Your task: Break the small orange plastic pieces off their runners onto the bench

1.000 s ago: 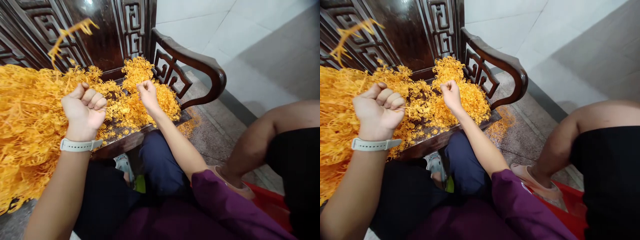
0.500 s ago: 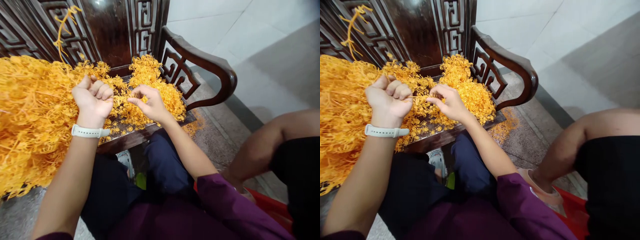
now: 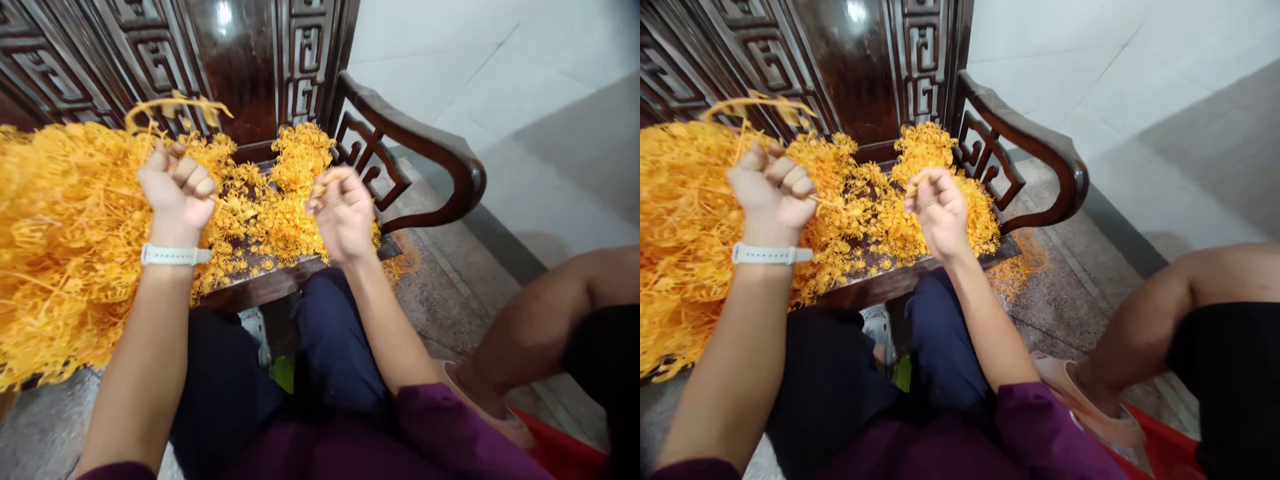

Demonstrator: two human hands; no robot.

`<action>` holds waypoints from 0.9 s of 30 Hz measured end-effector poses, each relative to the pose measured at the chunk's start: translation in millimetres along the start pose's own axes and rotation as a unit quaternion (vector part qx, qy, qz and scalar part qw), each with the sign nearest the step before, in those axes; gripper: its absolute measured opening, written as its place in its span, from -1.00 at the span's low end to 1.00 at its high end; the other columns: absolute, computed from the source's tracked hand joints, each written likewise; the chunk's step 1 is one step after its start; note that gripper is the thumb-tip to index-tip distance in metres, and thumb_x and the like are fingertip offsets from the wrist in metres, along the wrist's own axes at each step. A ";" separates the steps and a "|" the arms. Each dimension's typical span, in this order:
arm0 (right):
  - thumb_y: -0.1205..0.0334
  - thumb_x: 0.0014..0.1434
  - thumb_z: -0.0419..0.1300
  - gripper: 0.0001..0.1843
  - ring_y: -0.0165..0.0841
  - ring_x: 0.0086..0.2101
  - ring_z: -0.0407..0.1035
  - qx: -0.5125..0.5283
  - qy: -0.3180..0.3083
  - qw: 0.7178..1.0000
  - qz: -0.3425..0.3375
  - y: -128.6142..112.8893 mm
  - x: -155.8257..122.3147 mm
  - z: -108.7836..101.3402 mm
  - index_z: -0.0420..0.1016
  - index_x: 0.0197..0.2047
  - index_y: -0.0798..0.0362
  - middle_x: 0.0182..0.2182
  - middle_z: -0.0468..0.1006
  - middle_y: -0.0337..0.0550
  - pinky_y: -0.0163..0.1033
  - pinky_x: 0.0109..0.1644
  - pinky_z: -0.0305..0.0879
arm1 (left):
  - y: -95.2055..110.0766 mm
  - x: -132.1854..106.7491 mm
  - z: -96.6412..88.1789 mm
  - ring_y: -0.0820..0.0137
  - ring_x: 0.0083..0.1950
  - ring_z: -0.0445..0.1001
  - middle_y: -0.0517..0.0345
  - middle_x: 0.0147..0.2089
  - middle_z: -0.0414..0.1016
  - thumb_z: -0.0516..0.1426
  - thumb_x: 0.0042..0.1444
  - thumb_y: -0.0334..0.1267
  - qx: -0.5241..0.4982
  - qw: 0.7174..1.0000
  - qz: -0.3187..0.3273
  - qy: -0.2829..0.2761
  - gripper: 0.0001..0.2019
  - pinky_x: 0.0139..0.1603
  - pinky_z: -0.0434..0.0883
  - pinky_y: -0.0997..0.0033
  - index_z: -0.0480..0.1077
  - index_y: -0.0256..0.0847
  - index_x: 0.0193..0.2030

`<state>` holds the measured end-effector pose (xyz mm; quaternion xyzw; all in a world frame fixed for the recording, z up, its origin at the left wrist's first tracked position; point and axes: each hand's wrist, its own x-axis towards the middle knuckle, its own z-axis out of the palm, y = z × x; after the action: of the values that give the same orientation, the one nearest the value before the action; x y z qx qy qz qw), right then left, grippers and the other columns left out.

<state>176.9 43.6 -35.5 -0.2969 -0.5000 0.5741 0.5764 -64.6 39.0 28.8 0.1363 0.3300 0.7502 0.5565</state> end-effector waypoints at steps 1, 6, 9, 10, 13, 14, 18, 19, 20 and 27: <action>0.14 0.33 0.31 -0.86 -0.39 -0.29 0.42 0.035 -0.009 0.997 0.062 6.3 1.0 -2.0 0.48 -0.09 -0.07 -0.21 0.53 -0.17 -0.24 -0.21 0.43 | 3.5 -2.2 -0.9 0.56 -0.63 -0.31 0.42 -0.57 -0.35 -0.18 0.66 -0.10 -0.014 0.999 -0.018 -0.027 -0.52 -0.50 -0.30 0.32 0.24 -0.16 -0.34; 0.28 0.30 0.21 -0.85 -0.41 -0.37 0.45 0.218 -0.040 0.920 0.324 24.1 7.9 7.7 0.57 -0.11 0.12 -0.34 0.52 -0.16 -0.28 -0.23 0.50 | -7.4 -15.2 12.3 0.52 -0.68 -0.24 0.41 -0.67 -0.14 -0.06 0.59 -0.01 0.015 0.991 -0.079 -0.110 -0.59 -0.67 -0.19 0.42 0.35 -0.11 -0.28; -0.05 0.38 0.20 -0.65 -0.33 -0.35 0.48 0.272 -0.082 0.886 0.367 21.1 2.5 24.4 0.53 -0.12 0.10 -0.33 0.53 -0.13 -0.16 -0.21 0.57 | -26.3 -23.6 25.5 0.53 -0.69 -0.25 0.42 -0.66 -0.16 0.02 0.54 0.06 0.054 0.981 -0.135 -0.132 -0.60 -0.69 -0.15 0.49 0.37 -0.10 -0.27; -0.15 0.36 0.22 -0.59 -0.31 -0.35 0.49 0.272 -0.095 0.883 0.371 20.1 -0.6 30.5 0.51 -0.14 0.07 -0.33 0.53 -0.13 -0.14 -0.22 0.57 | -32.2 -25.8 28.8 0.54 -0.69 -0.25 0.42 -0.65 -0.16 0.04 0.53 0.08 0.067 0.977 -0.155 -0.134 -0.60 -0.69 -0.15 0.50 0.38 -0.11 -0.28; -0.20 0.30 0.34 -0.58 -0.38 -0.41 0.43 0.234 -0.085 0.912 0.326 22.2 -8.5 45.2 0.47 -0.14 0.00 -0.33 0.47 -0.23 -0.23 -0.33 0.47 | -44.3 -28.8 32.9 0.56 -0.69 -0.25 0.42 -0.64 -0.15 0.04 0.53 0.03 0.093 0.971 -0.179 -0.131 -0.60 -0.70 -0.14 0.55 0.37 -0.13 -0.32; -0.18 0.27 0.39 -0.59 -0.43 -0.45 0.37 0.210 -0.072 0.928 0.299 24.6 -9.8 48.0 0.46 -0.15 -0.01 -0.35 0.43 -0.27 -0.28 -0.39 0.38 | -45.9 -28.5 32.6 0.56 -0.69 -0.26 0.42 -0.64 -0.15 0.02 0.53 0.00 0.098 0.971 -0.172 -0.131 -0.60 -0.70 -0.14 0.56 0.37 -0.14 -0.33; -0.22 0.20 0.46 -0.52 -0.53 -0.56 0.03 0.141 -0.112 0.957 0.229 35.1 -8.4 46.7 0.46 -0.26 0.01 -0.49 0.24 -0.39 -0.36 -0.53 0.01 | -42.3 -24.5 28.0 0.54 -0.67 -0.32 0.41 -0.66 -0.20 -0.18 0.58 0.01 0.106 0.973 -0.149 -0.141 -0.46 -0.70 -0.16 0.53 0.39 -0.17 -0.34; -0.26 0.19 0.46 -0.49 -0.54 -0.57 -0.02 0.136 -0.140 0.954 0.227 36.3 -7.2 44.6 0.47 -0.27 0.01 -0.51 0.21 -0.40 -0.36 -0.54 -0.04 | -40.4 -23.4 26.9 0.53 -0.67 -0.32 0.41 -0.66 -0.20 -0.21 0.59 0.02 0.105 0.972 -0.153 -0.146 -0.43 -0.70 -0.16 0.52 0.40 -0.17 -0.34; -0.28 0.18 0.46 -0.47 -0.55 -0.57 -0.05 0.133 -0.165 0.950 0.227 36.9 -6.0 42.6 0.48 -0.28 0.02 -0.53 0.20 -0.41 -0.36 -0.54 -0.07 | -38.6 -22.5 26.0 0.53 -0.67 -0.32 0.41 -0.66 -0.21 -0.22 0.59 0.03 0.103 0.970 -0.159 -0.151 -0.42 -0.70 -0.16 0.52 0.40 -0.18 -0.33; -0.25 0.18 0.48 -0.41 -0.60 -0.63 -0.09 0.166 -0.064 0.961 0.214 34.1 -1.3 47.7 0.34 -0.43 0.04 -0.58 0.23 -0.45 -0.42 -0.60 -0.12 | -38.8 -22.5 26.0 0.54 -0.70 -0.27 0.41 -0.69 -0.14 -0.06 0.56 0.02 0.054 0.973 -0.177 -0.140 -0.55 -0.71 -0.13 0.51 0.36 -0.15 -0.32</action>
<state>120.9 36.9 -51.7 -0.2599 -0.3587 0.7764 0.4483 -13.1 33.4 26.7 0.2089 0.3078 0.5941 0.7132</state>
